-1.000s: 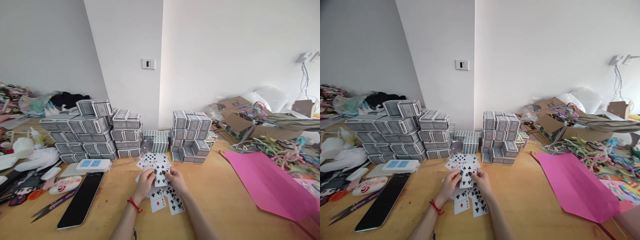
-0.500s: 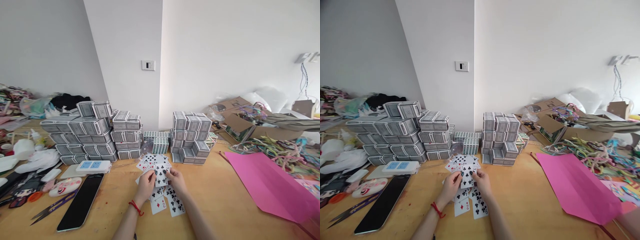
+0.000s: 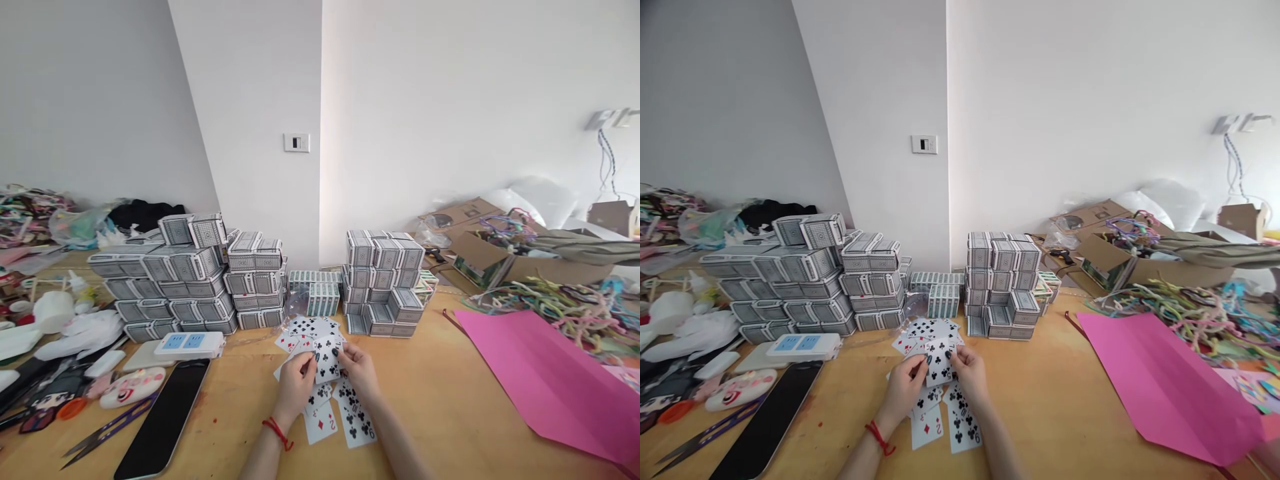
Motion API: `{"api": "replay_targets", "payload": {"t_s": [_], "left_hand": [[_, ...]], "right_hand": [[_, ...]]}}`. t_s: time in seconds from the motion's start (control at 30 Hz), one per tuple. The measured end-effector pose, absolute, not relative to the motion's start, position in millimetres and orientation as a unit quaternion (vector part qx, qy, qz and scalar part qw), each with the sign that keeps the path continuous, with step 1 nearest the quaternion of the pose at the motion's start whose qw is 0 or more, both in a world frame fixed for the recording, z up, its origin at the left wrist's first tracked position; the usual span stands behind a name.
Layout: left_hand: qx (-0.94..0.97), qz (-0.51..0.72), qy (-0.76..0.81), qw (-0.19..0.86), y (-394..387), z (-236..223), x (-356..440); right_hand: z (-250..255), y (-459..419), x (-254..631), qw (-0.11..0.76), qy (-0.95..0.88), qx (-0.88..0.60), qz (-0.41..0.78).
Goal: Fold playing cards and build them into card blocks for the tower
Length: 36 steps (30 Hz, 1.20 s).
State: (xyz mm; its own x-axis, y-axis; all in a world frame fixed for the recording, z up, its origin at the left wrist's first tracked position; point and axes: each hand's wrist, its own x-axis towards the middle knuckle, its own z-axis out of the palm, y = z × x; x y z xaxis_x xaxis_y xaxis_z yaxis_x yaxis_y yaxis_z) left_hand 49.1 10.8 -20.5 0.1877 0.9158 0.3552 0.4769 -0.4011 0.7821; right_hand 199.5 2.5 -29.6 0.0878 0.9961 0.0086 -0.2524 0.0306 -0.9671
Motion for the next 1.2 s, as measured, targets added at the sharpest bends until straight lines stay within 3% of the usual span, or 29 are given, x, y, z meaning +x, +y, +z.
{"api": "replay_targets", "payload": {"t_s": [0.4,0.63,1.2], "left_hand": [[0.777,0.448,0.44,0.053,6.1,-19.5,53.4],[0.816,0.426,0.389,-0.031,1.0,-17.4,60.2],[0.831,0.43,0.34,-0.097,-2.8,-14.5,63.3]], "right_hand": [[-38.1,3.6,195.7,0.581,-0.485,-0.527,0.386],[-33.2,-3.6,190.2,0.509,-0.548,-0.633,0.2],[-32.4,-5.3,193.2,0.554,-0.52,-0.623,0.187]]}}
